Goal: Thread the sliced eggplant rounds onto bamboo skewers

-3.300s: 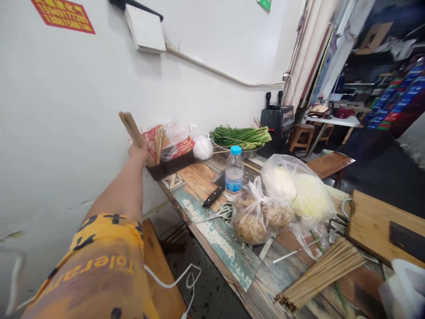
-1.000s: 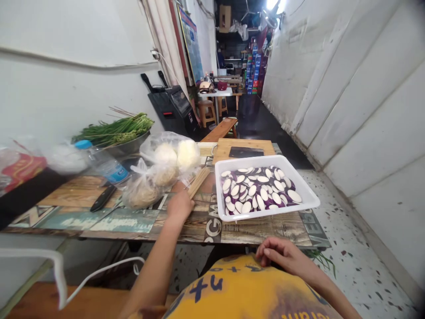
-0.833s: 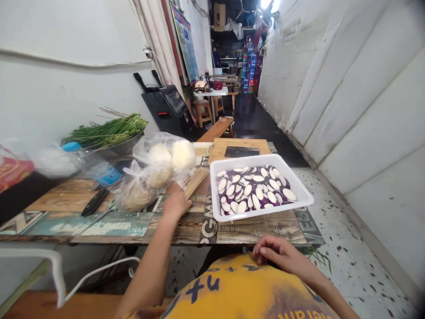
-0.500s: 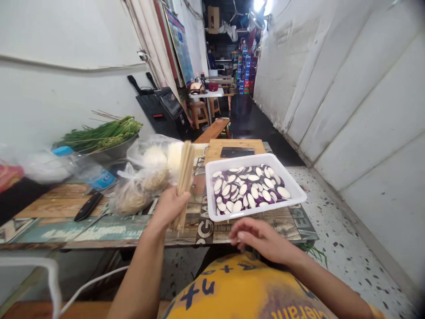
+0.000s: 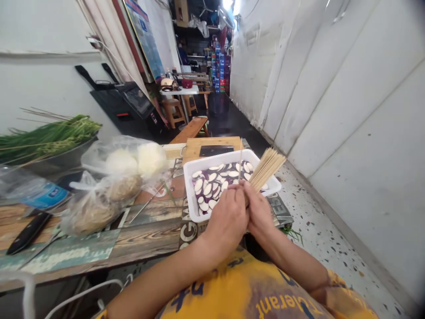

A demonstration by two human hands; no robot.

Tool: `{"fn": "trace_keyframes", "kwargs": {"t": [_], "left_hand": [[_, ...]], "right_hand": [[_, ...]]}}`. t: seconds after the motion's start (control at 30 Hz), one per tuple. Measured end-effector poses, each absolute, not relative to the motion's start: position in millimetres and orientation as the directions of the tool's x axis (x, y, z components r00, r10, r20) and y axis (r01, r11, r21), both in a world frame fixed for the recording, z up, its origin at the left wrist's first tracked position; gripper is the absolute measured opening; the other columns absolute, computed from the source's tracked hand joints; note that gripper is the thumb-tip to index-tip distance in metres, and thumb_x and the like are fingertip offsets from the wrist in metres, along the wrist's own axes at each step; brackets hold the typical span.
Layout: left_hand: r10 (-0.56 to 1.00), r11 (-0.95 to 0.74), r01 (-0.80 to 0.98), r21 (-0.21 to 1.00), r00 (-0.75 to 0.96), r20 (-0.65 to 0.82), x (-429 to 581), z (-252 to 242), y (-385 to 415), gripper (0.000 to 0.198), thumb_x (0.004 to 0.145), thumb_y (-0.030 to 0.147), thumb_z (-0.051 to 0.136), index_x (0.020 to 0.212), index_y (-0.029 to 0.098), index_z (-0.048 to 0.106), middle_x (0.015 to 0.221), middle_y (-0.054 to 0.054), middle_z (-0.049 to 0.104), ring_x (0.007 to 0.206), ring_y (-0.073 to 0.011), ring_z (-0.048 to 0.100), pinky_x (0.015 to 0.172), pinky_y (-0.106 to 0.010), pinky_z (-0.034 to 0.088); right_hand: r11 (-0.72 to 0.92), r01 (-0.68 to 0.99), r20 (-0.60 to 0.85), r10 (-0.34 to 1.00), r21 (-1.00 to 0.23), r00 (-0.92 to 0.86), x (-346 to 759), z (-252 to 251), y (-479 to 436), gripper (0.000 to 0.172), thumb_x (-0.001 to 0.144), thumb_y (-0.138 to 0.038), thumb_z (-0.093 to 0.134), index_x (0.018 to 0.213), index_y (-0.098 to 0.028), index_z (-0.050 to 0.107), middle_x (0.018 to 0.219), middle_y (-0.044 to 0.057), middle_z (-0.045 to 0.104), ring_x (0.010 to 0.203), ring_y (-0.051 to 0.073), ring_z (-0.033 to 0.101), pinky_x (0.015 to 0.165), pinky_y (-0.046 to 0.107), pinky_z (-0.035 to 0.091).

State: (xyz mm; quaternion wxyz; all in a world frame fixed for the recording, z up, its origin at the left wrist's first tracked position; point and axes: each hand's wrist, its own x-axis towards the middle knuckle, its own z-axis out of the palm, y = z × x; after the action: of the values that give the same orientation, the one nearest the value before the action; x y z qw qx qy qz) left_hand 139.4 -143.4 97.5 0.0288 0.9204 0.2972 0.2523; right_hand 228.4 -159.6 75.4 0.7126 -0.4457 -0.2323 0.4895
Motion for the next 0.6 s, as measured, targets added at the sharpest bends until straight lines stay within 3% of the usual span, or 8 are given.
{"fn": "trace_keyframes", "kwargs": {"t": [0.07,0.17,0.27,0.4,0.5,0.6], "left_hand": [[0.473,-0.877,0.353,0.325,0.749,0.464,135.9,99.8,-142.7,0.047,0.085,0.024,0.047,0.129,0.011,0.039,0.122,-0.017,0.054,0.110,-0.0246,0.052,0.092,-0.038,0.045],[0.407,-0.884,0.224,0.411,0.800,0.440,115.8,93.1,-135.2,0.047,0.089,0.029,0.045,0.133,0.017,0.036,0.125,-0.012,0.054,0.114,-0.0193,0.051,0.095,-0.033,0.044],[0.517,-0.853,0.419,0.311,0.762,0.390,88.6,71.8,-123.3,0.035,0.088,0.032,0.047,0.120,0.017,0.049,0.112,-0.012,0.061,0.103,-0.0230,0.056,0.088,-0.038,0.047],[0.529,-0.832,0.547,0.092,0.733,0.426,65.4,37.0,-111.3,0.020,0.085,0.026,0.051,0.102,0.015,0.056,0.086,-0.009,0.065,0.084,-0.0224,0.059,0.083,-0.040,0.049],[0.452,-0.855,0.519,0.028,0.716,0.531,59.6,20.8,-108.1,0.018,0.086,0.018,0.049,0.103,0.015,0.054,0.081,-0.008,0.062,0.081,-0.0203,0.057,0.085,-0.039,0.047],[0.424,-0.871,0.489,0.036,0.714,0.558,52.4,15.3,-106.6,0.023,0.086,0.013,0.047,0.108,0.016,0.052,0.075,-0.005,0.057,0.076,-0.0191,0.053,0.078,-0.036,0.047]], "right_hand": [[0.084,-0.510,-0.146,0.907,-0.856,0.395,255.5,81.5,-159.4,0.023,0.076,-0.038,0.064,0.075,-0.015,0.060,0.069,0.001,0.061,0.073,0.014,0.060,0.071,0.028,0.051],[-0.004,-0.549,-0.199,0.934,-0.835,0.296,311.9,90.1,-162.1,0.021,0.072,-0.029,0.070,0.085,-0.017,0.059,0.064,-0.005,0.053,0.051,0.004,0.047,0.048,0.017,0.046],[-0.149,-0.398,-0.256,0.939,-0.905,0.230,375.6,89.3,-163.1,0.025,0.072,-0.029,0.070,0.090,-0.017,0.057,0.061,-0.006,0.048,0.043,0.002,0.039,0.034,0.013,0.034],[-0.262,-0.089,-0.273,0.841,-0.961,0.467,427.1,63.1,-153.1,0.025,0.067,-0.025,0.073,0.075,-0.016,0.051,0.052,-0.005,0.049,0.036,0.003,0.039,0.029,0.015,0.031],[-0.379,-0.046,-0.370,0.860,-0.924,0.352,425.8,36.2,-140.5,0.018,0.068,-0.024,0.068,0.071,-0.014,0.053,0.046,0.000,0.052,0.035,0.006,0.043,0.029,0.015,0.030],[-0.380,-0.065,-0.381,0.877,-0.923,0.294,408.0,19.0,-129.5,0.009,0.070,-0.020,0.060,0.072,-0.012,0.056,0.043,0.001,0.054,0.035,0.008,0.046,0.030,0.015,0.034]]}}
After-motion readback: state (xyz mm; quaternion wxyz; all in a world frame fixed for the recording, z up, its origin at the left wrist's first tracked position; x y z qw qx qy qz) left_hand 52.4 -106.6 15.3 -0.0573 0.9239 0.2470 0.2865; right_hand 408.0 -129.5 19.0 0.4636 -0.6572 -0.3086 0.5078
